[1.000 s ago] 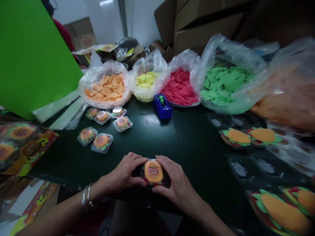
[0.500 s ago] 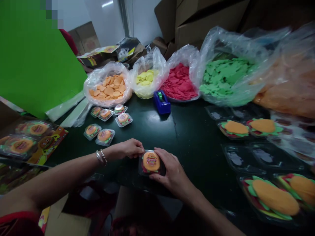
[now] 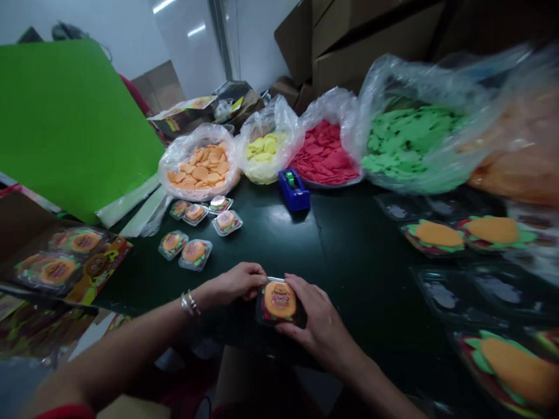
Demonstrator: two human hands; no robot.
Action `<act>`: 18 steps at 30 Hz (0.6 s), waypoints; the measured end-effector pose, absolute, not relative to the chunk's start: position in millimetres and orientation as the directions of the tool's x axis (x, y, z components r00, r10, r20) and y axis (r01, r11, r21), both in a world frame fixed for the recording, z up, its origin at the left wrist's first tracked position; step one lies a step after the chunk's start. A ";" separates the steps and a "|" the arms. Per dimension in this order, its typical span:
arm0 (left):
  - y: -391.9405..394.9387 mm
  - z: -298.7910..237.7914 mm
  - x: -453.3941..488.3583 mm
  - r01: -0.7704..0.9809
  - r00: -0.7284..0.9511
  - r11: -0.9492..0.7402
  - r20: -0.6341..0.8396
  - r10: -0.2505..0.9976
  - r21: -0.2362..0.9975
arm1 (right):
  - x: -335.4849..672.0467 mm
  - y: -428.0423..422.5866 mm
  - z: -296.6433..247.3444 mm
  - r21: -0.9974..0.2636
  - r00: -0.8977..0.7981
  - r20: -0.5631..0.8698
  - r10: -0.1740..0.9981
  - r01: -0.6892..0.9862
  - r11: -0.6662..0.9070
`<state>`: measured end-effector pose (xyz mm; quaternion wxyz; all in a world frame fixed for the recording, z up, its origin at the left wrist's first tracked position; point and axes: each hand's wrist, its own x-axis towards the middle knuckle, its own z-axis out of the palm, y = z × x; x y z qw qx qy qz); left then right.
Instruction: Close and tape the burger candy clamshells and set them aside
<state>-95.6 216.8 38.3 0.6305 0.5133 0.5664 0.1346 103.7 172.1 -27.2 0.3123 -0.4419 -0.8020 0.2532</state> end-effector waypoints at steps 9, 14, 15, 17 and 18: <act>178.8 50.4 -82.5 0.489 0.393 0.101 -0.322 0.861 0.866 | 104.0 158.9 -34.3 -0.647 -0.444 0.441 0.780 0.446 0.619; 159.4 33.8 -77.9 0.241 0.344 0.168 -0.246 0.906 0.956 | 105.3 157.0 -29.4 -0.662 -0.473 0.472 0.744 0.368 0.653; 157.6 31.2 -78.5 0.203 0.340 0.181 -0.242 0.909 0.962 | 107.7 158.0 -25.3 -0.689 -0.491 0.448 0.747 0.343 0.638; 156.1 28.3 -80.2 0.144 0.349 0.207 -0.245 0.905 0.968 | 114.3 161.4 -15.3 -0.776 -0.485 0.375 0.790 0.302 0.554; 155.9 27.8 -81.0 0.129 0.355 0.214 -0.247 0.902 0.968 | 117.6 163.7 -10.0 -0.825 -0.444 0.327 0.834 0.296 0.482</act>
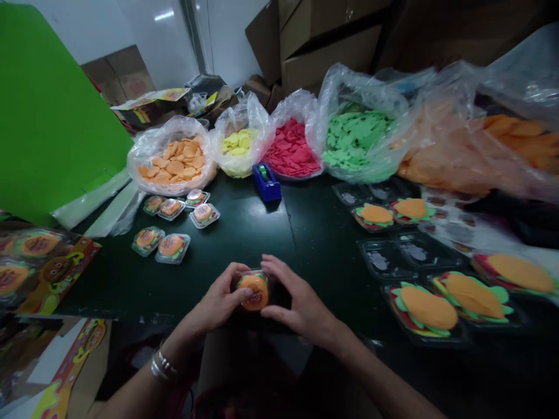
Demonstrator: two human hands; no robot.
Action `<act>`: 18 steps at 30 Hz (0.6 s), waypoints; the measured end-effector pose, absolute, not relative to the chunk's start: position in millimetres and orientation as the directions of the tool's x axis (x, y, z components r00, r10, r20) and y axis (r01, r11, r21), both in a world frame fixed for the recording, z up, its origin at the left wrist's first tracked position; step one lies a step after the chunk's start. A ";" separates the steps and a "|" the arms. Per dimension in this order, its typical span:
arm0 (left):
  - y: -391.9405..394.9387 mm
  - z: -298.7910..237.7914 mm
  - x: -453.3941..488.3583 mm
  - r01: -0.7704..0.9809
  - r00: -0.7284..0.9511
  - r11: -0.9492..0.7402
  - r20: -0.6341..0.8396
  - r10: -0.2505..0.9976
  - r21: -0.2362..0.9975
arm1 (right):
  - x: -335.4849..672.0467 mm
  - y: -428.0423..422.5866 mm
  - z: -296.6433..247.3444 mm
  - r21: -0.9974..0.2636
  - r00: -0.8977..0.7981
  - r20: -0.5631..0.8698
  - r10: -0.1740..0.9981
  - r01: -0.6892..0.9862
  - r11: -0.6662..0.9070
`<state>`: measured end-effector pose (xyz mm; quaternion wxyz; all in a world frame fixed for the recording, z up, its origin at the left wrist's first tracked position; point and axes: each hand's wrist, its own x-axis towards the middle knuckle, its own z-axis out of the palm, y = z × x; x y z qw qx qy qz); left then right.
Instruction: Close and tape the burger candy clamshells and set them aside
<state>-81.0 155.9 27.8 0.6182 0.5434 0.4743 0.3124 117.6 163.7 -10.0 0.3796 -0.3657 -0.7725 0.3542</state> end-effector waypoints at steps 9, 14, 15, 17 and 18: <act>154.3 25.7 -83.0 0.202 0.357 0.155 -0.220 0.908 0.967 | 118.0 186.3 15.1 -0.868 -0.500 0.051 0.864 0.407 0.286; 152.0 31.2 -85.2 0.229 0.375 0.170 -0.248 0.893 0.959 | 120.3 188.6 17.1 -0.894 -0.606 0.006 0.795 0.352 0.275; 151.9 32.5 -85.7 0.234 0.376 0.181 -0.261 0.889 0.955 | 120.5 188.2 16.9 -0.897 -0.613 0.019 0.790 0.338 0.284; 152.7 33.7 -87.3 0.228 0.385 0.200 -0.277 0.880 0.953 | 119.7 187.4 16.0 -0.902 -0.609 0.057 0.791 0.308 0.301; 153.6 33.5 -88.2 0.218 0.397 0.207 -0.280 0.874 0.954 | 118.8 187.3 15.3 -0.904 -0.600 0.068 0.797 0.301 0.303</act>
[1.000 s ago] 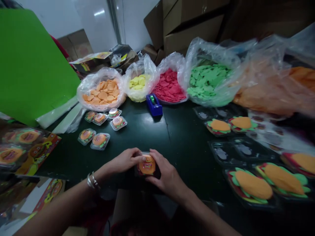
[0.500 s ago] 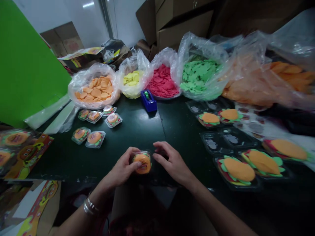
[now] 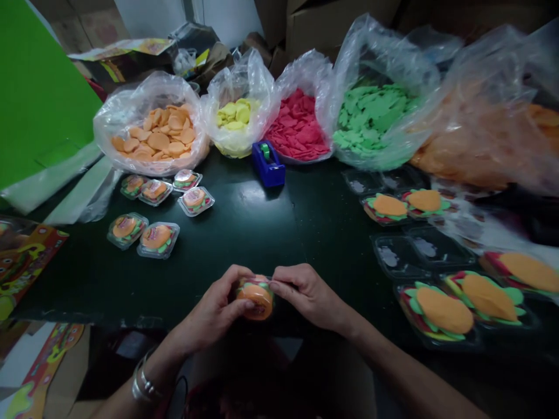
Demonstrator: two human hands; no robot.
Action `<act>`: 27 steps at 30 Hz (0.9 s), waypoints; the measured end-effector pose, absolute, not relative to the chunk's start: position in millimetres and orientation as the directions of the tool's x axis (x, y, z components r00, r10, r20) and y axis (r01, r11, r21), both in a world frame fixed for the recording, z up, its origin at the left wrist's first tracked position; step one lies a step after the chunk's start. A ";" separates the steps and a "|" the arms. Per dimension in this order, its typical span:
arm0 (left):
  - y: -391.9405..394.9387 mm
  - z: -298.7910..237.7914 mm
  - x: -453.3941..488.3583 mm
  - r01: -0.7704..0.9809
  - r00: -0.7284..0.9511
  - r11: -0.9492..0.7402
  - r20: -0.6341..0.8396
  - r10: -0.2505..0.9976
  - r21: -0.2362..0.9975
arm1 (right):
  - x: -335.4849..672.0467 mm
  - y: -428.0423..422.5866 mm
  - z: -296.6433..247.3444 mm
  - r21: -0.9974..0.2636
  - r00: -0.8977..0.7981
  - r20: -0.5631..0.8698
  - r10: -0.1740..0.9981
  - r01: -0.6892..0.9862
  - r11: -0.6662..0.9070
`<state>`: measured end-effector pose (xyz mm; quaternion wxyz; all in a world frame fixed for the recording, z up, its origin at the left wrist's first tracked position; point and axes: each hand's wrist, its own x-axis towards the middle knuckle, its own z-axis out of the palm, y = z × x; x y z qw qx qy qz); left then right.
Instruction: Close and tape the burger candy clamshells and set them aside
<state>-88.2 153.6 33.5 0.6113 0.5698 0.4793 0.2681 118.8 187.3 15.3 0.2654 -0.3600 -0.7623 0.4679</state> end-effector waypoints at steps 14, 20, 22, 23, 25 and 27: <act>139.9 31.2 -82.9 -0.173 0.525 0.529 -0.376 0.763 0.831 | 121.2 140.5 5.4 -0.943 -0.352 -0.048 0.935 0.324 0.074; 94.9 40.1 -73.8 -0.007 0.414 0.507 -0.459 0.786 0.862 | 140.8 67.3 4.6 -0.958 -0.269 -0.093 0.959 0.287 -0.013; 84.7 37.3 -70.8 0.041 0.356 0.485 -0.466 0.810 0.874 | 144.8 54.2 5.1 -0.962 -0.281 -0.082 0.956 0.272 -0.003; 80.2 35.8 -69.0 0.044 0.343 0.495 -0.479 0.808 0.868 | 146.5 49.3 5.5 -0.964 -0.291 -0.068 0.954 0.265 0.012; 71.9 34.6 -65.1 0.054 0.333 0.507 -0.494 0.803 0.860 | 149.7 41.5 6.7 -0.963 -0.313 -0.047 0.949 0.266 0.040; 65.1 36.5 -61.6 0.086 0.334 0.488 -0.487 0.807 0.869 | 152.6 34.8 8.8 -0.955 -0.327 -0.049 0.944 0.291 0.051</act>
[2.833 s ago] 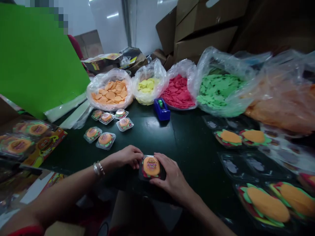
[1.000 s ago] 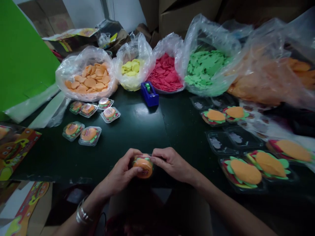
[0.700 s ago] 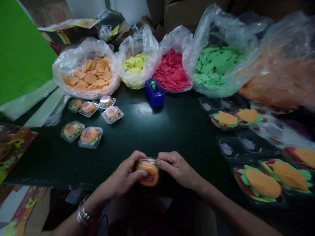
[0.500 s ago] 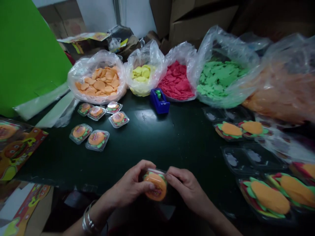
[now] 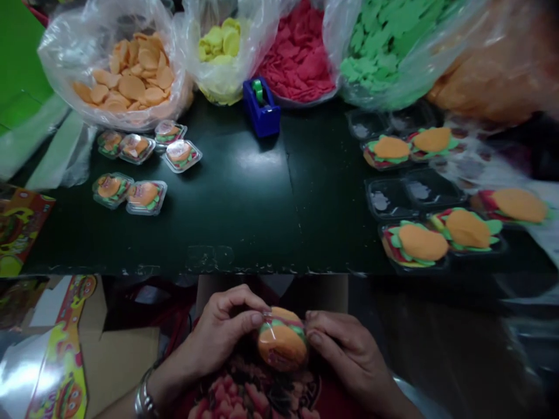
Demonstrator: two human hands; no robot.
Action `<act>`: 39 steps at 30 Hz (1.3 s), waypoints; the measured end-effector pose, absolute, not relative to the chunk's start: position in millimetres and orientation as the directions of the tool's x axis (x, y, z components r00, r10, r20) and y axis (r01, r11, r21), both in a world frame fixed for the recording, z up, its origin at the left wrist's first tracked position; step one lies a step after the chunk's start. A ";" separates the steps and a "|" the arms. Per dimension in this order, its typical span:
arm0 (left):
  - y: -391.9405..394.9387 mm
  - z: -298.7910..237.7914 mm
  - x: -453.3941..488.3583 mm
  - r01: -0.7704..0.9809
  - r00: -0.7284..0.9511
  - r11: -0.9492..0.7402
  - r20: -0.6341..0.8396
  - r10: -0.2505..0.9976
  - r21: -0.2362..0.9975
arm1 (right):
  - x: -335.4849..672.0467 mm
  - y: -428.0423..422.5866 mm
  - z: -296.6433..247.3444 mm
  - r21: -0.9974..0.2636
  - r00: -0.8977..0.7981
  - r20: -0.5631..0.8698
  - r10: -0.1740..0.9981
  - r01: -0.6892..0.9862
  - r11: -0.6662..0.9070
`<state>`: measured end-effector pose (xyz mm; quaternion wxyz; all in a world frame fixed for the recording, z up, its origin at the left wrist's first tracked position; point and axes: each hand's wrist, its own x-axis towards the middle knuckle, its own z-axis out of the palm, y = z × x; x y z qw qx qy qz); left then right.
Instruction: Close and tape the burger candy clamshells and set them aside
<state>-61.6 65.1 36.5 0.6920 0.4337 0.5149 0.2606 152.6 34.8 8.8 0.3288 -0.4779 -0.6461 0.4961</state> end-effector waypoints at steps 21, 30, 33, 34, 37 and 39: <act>107.9 65.3 -71.3 0.117 0.443 0.481 -0.479 0.758 0.869 | 125.8 121.0 24.0 -0.962 -0.458 -0.221 0.861 -0.043 -0.270; 163.0 66.3 -66.0 -0.175 0.188 0.350 -0.318 0.929 0.920 | 111.8 147.6 40.0 -0.999 -0.208 0.012 0.978 0.040 0.021; 167.8 70.4 -54.6 -0.240 0.124 0.333 -0.312 0.942 0.912 | 108.8 146.0 36.4 -0.999 -0.056 0.039 0.998 -0.005 0.039; 168.7 71.6 -50.0 -0.262 0.116 0.327 -0.307 0.945 0.908 | 109.1 146.9 36.4 -0.999 -0.025 0.042 0.999 -0.017 0.042; 170.4 73.4 -36.8 -0.304 0.109 0.304 -0.284 0.953 0.903 | 112.6 152.4 36.7 -0.997 0.006 0.059 0.998 -0.053 0.060; 171.2 71.4 -30.5 -0.314 0.085 0.267 -0.253 0.964 0.911 | 114.3 156.3 32.6 -0.993 0.012 0.083 0.996 -0.087 0.084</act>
